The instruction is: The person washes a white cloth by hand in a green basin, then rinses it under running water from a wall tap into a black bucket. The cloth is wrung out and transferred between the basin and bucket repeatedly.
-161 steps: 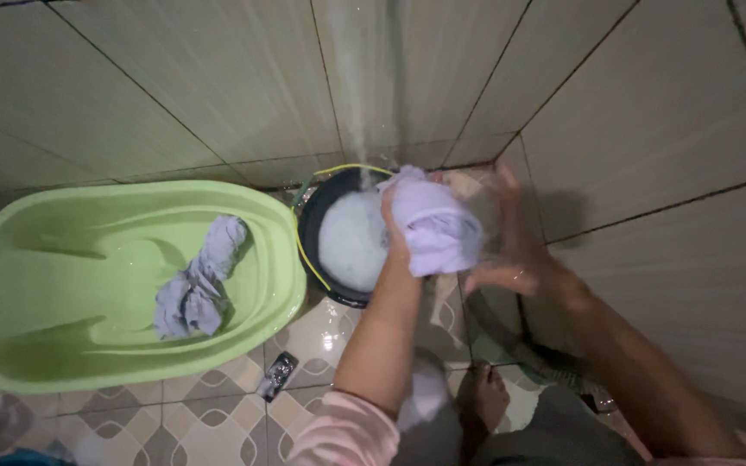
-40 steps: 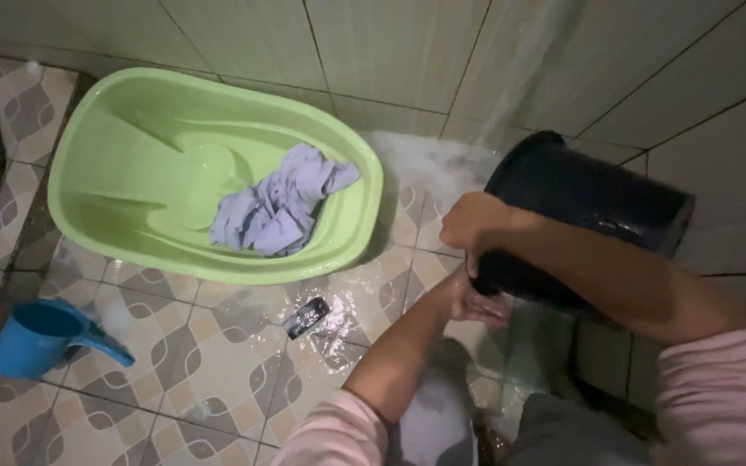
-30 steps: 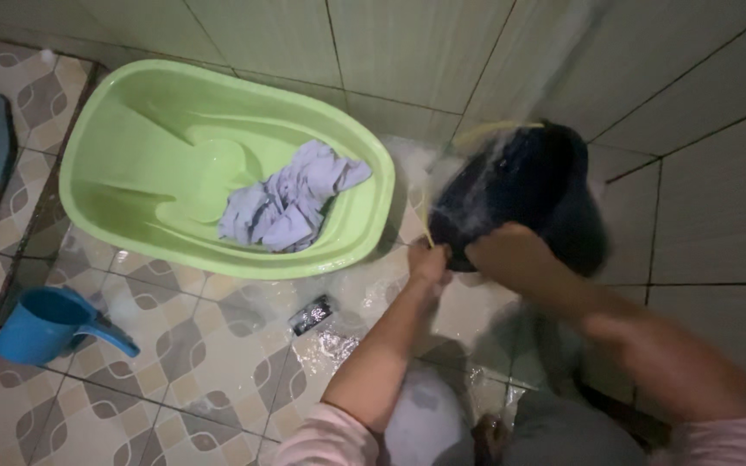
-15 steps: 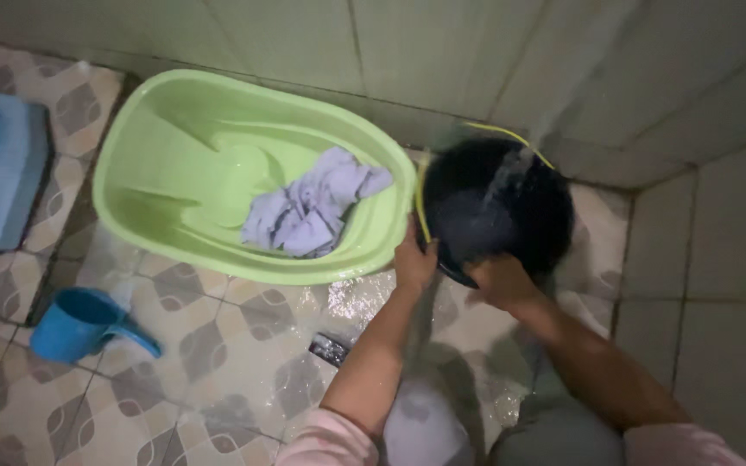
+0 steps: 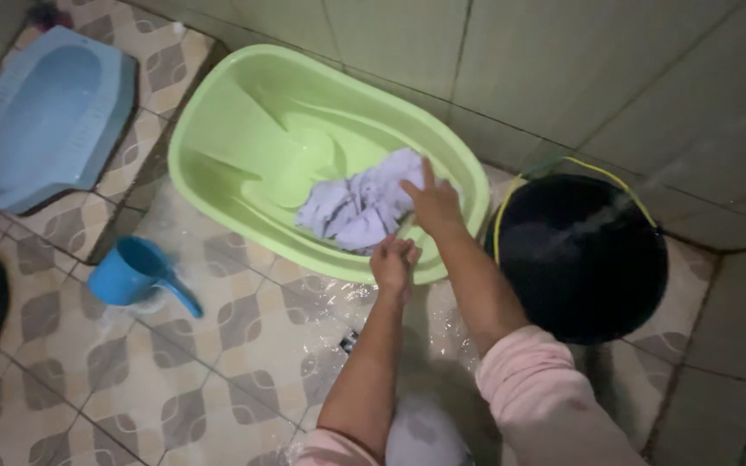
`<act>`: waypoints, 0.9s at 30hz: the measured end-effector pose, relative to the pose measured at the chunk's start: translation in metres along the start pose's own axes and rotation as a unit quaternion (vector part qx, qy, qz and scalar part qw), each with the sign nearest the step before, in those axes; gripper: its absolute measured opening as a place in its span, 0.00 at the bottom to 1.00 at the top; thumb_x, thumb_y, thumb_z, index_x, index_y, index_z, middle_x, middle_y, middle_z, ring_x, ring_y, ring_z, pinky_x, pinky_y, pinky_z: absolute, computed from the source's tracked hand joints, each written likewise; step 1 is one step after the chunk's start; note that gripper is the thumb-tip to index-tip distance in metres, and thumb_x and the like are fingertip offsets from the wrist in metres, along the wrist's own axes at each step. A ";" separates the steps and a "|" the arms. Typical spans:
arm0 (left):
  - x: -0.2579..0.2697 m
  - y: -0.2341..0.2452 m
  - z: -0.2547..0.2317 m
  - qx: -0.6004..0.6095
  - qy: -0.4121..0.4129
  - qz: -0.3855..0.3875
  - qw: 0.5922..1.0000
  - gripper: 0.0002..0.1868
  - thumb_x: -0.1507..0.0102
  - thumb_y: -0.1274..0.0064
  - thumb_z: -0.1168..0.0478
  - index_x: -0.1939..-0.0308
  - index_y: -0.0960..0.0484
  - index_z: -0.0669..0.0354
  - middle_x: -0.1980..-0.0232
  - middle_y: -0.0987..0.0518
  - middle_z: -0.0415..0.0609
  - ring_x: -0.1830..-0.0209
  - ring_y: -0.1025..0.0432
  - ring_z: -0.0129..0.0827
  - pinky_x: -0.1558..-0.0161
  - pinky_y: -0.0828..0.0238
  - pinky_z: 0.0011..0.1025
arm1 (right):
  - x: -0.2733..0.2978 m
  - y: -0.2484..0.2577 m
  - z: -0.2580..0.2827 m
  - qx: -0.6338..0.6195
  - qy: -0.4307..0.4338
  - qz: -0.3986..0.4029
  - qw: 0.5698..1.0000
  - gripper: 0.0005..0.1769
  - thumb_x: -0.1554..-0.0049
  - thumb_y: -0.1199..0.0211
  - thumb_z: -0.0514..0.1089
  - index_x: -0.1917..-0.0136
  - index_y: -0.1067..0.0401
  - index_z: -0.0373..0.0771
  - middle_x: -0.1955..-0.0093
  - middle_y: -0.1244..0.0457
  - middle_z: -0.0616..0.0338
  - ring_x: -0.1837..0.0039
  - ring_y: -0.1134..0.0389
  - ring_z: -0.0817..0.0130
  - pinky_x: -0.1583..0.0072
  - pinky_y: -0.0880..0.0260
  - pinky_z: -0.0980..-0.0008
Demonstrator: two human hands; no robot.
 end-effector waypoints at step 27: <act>0.112 -0.148 0.019 -0.215 0.132 0.234 0.939 0.38 0.32 0.61 0.34 0.31 0.29 0.59 0.37 0.27 0.54 0.46 0.30 0.36 0.48 0.32 0.35 | 0.162 0.227 -0.116 0.029 -0.083 0.150 0.985 0.64 0.60 0.19 0.58 0.20 0.52 0.47 0.22 0.52 0.31 0.27 0.47 0.33 0.34 0.43 0.42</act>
Point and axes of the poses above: each hand's wrist, its own x-axis away from the middle knuckle, its own y-axis out of the back of the hand, z = x × y, the point moved 5 cm from there along -x, towards the middle knuckle
